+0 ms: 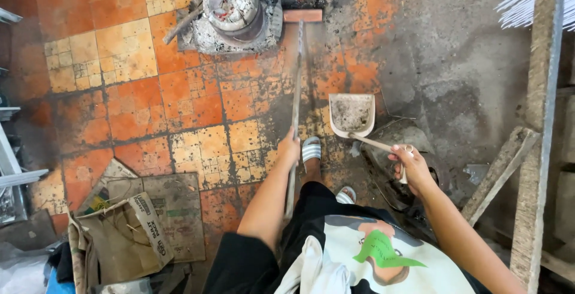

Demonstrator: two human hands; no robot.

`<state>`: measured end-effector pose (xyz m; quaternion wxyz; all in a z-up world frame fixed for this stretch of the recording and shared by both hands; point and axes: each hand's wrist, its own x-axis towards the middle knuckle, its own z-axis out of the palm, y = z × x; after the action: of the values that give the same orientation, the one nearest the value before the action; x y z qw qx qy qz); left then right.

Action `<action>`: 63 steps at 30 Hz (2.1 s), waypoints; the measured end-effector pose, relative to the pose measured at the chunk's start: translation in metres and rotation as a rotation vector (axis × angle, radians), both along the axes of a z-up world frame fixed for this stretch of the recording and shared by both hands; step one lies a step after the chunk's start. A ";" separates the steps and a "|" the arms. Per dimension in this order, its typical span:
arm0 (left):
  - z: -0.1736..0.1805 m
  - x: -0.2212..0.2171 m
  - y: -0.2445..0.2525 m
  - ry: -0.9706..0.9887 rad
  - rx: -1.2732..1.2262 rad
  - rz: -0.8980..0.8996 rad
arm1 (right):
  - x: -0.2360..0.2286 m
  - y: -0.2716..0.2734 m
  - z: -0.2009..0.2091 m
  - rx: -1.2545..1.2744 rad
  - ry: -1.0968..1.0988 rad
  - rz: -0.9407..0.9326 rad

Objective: The person walks through a cluttered workshop and sweeps debris on a tiled floor into a dustpan using a broom. They repeatedly sweep near a charcoal stove and a large black barrel, then set the broom and dustpan aside.

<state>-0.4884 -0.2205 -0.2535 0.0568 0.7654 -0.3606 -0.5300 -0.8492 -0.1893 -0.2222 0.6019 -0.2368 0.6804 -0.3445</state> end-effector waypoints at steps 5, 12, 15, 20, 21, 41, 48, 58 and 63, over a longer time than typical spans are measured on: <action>-0.051 -0.002 -0.092 -0.062 -0.072 0.006 | 0.009 -0.008 0.010 -0.010 0.006 0.006; 0.015 -0.005 -0.205 -0.177 -0.412 -0.130 | 0.020 -0.021 0.012 -0.040 0.030 -0.013; 0.040 0.003 -0.188 -0.154 -0.436 -0.149 | 0.021 -0.021 0.007 -0.052 0.037 -0.023; 0.022 0.018 -0.097 0.053 -0.248 0.080 | 0.016 -0.019 -0.005 -0.081 0.038 0.031; 0.020 0.020 -0.078 0.065 -0.248 0.099 | 0.014 -0.018 -0.007 -0.098 0.038 0.042; 0.121 -0.053 0.060 -0.016 -0.047 -0.307 | -0.036 0.025 -0.018 -0.050 0.117 0.009; 0.103 -0.049 0.044 0.011 -0.095 -0.169 | -0.046 0.025 -0.013 -0.097 0.099 -0.056; 0.096 -0.014 0.086 -0.070 0.034 -0.140 | -0.047 0.030 -0.008 -0.106 0.091 -0.082; 0.011 -0.007 -0.017 -0.062 -0.125 -0.056 | -0.047 0.034 -0.005 -0.121 0.067 -0.101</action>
<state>-0.4954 -0.2377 -0.2430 0.0784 0.7660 -0.4161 -0.4836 -0.8959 -0.1552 -0.2270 0.5453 -0.2495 0.6890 -0.4070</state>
